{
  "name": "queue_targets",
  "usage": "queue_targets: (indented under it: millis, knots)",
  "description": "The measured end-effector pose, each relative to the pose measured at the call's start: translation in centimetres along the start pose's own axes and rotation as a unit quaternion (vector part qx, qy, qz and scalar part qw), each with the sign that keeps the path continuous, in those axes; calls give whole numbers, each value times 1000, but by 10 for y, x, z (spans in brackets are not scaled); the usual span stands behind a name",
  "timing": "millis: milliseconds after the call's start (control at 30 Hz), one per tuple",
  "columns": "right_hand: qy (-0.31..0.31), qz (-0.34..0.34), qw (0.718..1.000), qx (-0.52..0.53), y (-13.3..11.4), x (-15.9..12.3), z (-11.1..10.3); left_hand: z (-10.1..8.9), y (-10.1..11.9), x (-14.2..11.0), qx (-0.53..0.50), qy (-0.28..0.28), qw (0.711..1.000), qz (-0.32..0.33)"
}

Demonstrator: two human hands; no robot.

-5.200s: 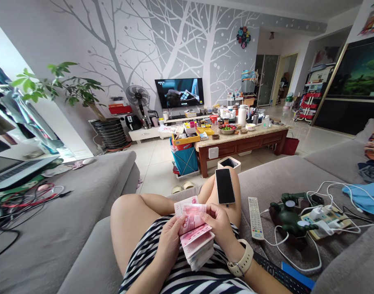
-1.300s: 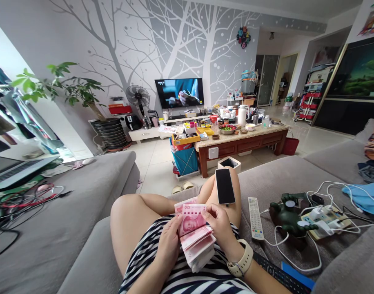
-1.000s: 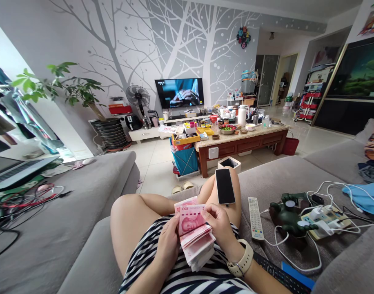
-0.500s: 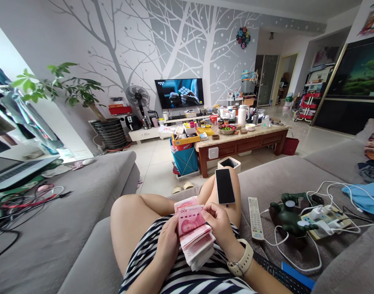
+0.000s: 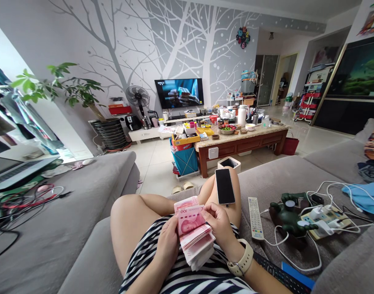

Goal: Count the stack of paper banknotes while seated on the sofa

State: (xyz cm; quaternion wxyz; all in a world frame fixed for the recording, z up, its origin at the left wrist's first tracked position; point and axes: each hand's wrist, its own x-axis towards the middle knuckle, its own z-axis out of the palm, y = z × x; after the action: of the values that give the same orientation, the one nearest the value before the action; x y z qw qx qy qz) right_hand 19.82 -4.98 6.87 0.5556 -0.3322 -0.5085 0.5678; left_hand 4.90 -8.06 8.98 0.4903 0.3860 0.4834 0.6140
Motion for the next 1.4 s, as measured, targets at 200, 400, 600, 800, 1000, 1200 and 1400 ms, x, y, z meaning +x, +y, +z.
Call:
queue_targets:
  millis: [200, 400, 600, 800, 1000, 1200, 1400]
  knots:
    - [-1, -1, 1000, 4, 0, 0, 0, -1, -4, 1, -31, -16, 999, -13]
    - [-4, -5, 1000, 3, 1, 0, 0, -2, -4, 1, -10, -13, 1000, -8]
    - [-5, -7, 1000, 9, 2, 0, 0, -5, -11, 4, -39, -33, 999, -11]
    - [-6, -5, 1000, 7, 0, 0, 0, -7, -17, 5, -57, -43, 997, -15]
    - [-5, -11, 1000, 0, -2, -1, 1, -8, -23, 6, -72, -43, 996, -28]
    - [-6, -9, 1000, -2, 0, -1, 0, -9, -23, 7, -77, -53, 995, -20]
    - [-10, -11, 1000, -9, 3, 0, -1, -6, -15, 4, -35, -34, 999, -8]
